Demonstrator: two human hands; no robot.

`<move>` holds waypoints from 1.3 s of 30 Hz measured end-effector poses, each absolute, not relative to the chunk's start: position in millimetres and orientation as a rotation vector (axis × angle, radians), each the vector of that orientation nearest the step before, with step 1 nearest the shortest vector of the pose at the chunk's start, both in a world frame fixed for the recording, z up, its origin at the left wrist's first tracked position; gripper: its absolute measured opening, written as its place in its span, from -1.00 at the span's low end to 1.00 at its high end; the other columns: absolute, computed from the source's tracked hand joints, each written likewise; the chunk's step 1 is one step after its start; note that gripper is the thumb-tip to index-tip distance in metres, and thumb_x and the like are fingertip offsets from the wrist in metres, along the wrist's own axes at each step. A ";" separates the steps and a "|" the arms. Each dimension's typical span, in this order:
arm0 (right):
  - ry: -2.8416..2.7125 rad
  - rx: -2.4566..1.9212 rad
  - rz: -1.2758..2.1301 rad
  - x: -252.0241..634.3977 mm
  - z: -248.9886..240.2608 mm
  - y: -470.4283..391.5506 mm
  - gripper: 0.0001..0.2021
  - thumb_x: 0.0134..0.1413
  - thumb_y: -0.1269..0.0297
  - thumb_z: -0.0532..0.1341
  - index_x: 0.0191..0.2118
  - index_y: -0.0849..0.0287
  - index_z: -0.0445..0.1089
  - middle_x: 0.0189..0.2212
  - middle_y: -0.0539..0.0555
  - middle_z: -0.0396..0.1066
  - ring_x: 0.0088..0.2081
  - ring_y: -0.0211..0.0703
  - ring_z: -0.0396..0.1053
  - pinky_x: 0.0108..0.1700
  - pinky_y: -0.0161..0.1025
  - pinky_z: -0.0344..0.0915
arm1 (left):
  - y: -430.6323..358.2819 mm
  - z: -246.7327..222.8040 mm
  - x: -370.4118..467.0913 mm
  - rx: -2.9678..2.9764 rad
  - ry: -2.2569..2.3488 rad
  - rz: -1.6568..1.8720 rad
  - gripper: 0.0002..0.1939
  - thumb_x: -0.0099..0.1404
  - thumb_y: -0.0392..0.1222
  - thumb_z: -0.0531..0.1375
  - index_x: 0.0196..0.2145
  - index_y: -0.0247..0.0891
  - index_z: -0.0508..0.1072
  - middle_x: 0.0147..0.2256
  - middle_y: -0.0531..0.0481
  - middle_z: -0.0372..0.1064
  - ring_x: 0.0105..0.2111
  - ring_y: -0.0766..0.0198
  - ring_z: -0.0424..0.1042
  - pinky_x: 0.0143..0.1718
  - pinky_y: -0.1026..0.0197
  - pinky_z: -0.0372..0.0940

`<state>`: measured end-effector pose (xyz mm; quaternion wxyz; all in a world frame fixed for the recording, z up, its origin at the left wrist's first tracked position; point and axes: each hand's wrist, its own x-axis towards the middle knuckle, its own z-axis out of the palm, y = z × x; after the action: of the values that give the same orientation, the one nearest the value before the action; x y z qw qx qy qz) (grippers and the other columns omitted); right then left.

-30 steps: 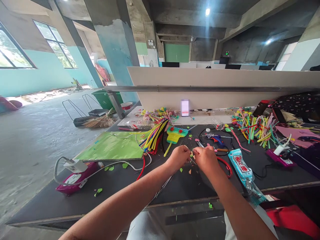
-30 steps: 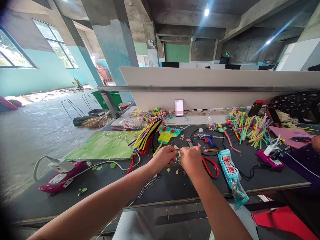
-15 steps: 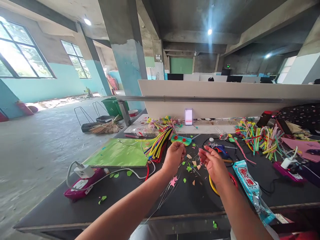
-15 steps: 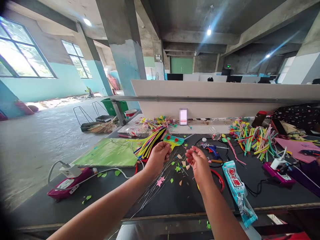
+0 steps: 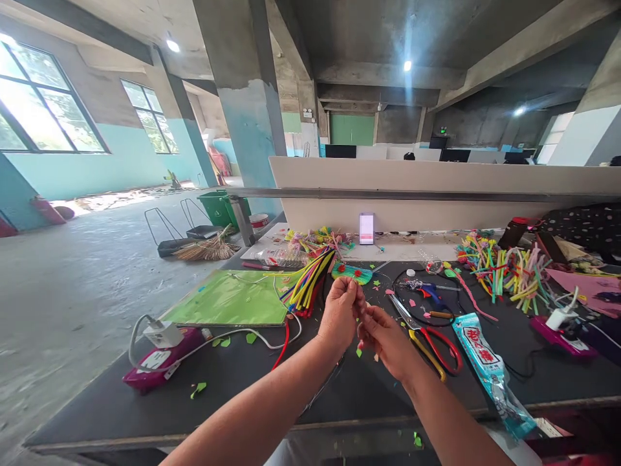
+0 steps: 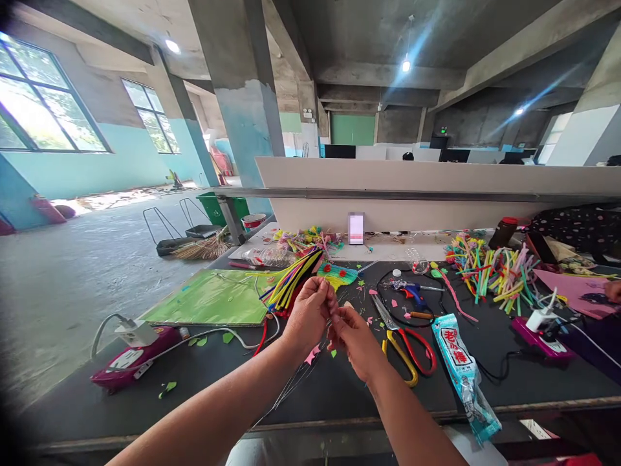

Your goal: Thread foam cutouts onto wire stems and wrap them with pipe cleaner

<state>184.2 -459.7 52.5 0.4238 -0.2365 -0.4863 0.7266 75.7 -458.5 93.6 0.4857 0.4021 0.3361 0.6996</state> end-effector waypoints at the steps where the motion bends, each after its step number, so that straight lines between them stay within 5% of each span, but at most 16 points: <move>1: -1.224 -0.615 1.810 185.0 51.8 -458.4 -0.71 -0.04 0.02 0.27 -0.33 0.13 0.32 -0.58 -0.09 0.24 -0.57 -0.35 0.15 -0.51 -0.35 0.12 | -460.0 94.2 75.9 0.984 0.795 1.694 -0.74 0.19 0.00 0.13 -0.39 -0.20 0.16 -0.51 0.15 0.15 -0.59 0.47 0.16 -0.55 0.38 0.13; 7: -1.299 -0.781 1.660 196.9 51.9 -449.9 -0.69 -0.11 0.01 0.29 -0.38 0.17 0.37 -0.69 -0.14 0.01 -0.63 -0.39 -0.11 -0.62 -0.38 -0.25 | -463.2 98.3 66.2 1.130 0.809 1.566 -0.80 0.22 -0.08 0.13 -0.40 -0.24 0.22 -0.50 0.08 0.26 -0.47 0.41 0.25 -0.40 0.35 0.19; 27: -1.279 -0.580 2.099 213.3 44.6 -436.2 -0.76 -0.05 0.15 0.29 -0.36 0.19 0.30 -0.75 -0.24 -0.14 -0.70 -0.46 -0.31 -0.68 -0.42 -0.35 | -468.6 94.5 63.9 1.096 0.927 1.466 -0.79 0.15 -0.12 0.18 -0.40 -0.23 0.19 -0.57 0.14 0.29 -0.56 0.33 0.40 -0.48 0.21 0.38; 39: -1.190 -0.442 2.242 216.8 43.4 -431.4 -0.84 0.06 0.24 0.24 -0.36 0.16 0.25 -0.76 -0.23 -0.14 -0.71 -0.44 -0.29 -0.70 -0.43 -0.31 | -470.0 97.3 66.6 0.995 0.922 1.464 -0.76 0.15 -0.07 0.20 -0.39 -0.25 0.22 -0.48 0.01 0.42 -0.49 0.27 0.44 -0.50 0.26 0.31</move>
<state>216.8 -431.4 43.4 0.2789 -0.1647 -0.4437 0.8356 66.6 -470.0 97.3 0.5421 0.4190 0.3882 0.6163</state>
